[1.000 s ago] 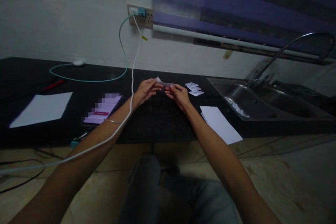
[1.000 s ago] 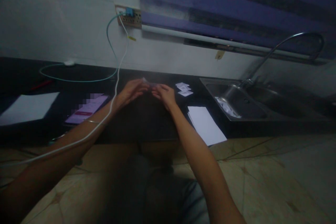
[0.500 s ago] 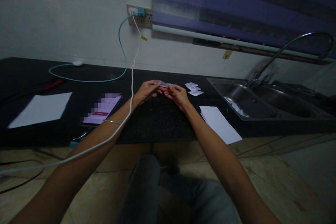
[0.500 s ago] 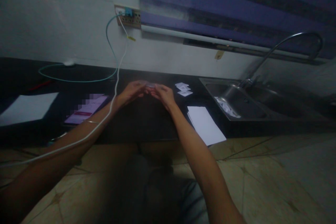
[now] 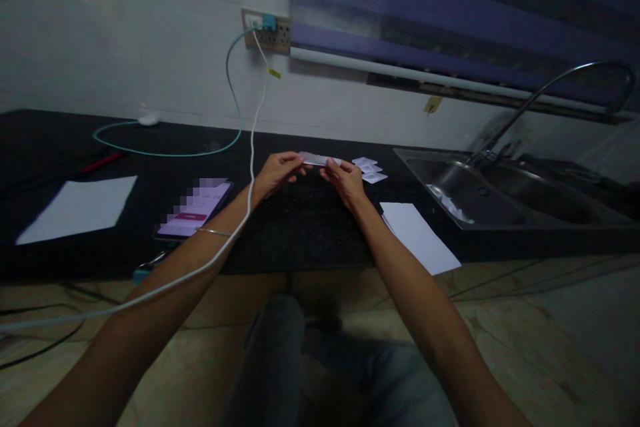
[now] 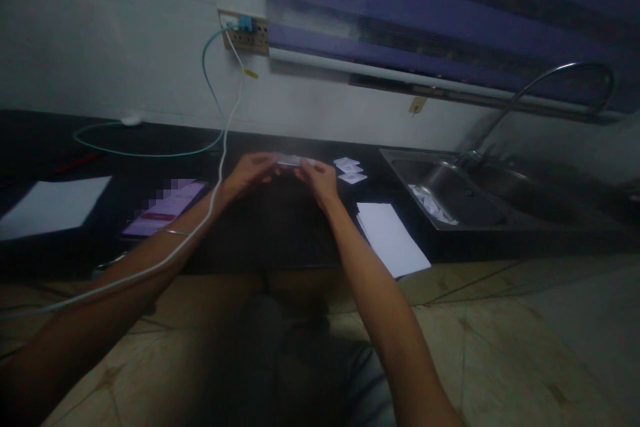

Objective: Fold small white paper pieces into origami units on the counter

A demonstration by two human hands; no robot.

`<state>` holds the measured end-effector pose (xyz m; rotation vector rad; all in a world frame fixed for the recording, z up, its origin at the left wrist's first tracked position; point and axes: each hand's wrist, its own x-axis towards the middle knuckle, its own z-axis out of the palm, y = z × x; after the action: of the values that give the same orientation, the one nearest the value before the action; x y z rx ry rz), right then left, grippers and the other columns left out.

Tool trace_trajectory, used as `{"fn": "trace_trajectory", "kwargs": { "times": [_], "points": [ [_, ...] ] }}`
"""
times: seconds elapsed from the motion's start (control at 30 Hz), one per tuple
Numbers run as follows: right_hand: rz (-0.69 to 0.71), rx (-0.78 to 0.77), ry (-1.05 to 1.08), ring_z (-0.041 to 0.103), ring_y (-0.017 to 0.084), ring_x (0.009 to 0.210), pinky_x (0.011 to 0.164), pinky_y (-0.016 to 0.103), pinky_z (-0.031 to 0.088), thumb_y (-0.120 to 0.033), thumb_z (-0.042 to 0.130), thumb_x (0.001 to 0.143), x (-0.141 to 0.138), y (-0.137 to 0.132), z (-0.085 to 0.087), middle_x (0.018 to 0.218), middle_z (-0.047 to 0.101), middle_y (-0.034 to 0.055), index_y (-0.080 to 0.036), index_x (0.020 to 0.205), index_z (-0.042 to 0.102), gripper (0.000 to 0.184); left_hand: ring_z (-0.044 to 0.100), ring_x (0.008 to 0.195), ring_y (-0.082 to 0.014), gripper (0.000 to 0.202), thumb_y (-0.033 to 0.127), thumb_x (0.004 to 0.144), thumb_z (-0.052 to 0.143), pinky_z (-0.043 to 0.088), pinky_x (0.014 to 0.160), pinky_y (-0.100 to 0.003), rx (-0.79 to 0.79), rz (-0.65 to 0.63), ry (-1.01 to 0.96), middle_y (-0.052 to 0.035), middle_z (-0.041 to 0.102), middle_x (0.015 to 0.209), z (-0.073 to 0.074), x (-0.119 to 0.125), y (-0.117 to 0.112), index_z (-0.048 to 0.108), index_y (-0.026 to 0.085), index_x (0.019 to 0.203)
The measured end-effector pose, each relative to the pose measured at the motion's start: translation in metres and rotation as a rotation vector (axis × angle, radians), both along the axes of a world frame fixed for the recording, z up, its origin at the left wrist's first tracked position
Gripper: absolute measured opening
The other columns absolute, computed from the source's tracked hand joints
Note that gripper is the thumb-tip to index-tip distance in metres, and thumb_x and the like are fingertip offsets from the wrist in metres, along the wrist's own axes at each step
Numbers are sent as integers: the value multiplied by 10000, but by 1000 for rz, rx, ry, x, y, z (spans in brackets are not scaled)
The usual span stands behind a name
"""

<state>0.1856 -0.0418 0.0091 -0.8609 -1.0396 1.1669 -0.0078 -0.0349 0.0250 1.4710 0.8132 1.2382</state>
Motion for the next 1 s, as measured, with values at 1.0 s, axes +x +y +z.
{"fn": "trace_trajectory", "kwargs": {
  "times": [1.0],
  "points": [
    [-21,85,-132,656,118,564,577,241,564,-533,840,683,6,0,-3,665,725,29,-165,818,740,405,688,736,-140,193,286,775,750,426,511,-212,81,42,-49,-122,772,949,2,-7,1,702,138,889]
  ]
}}
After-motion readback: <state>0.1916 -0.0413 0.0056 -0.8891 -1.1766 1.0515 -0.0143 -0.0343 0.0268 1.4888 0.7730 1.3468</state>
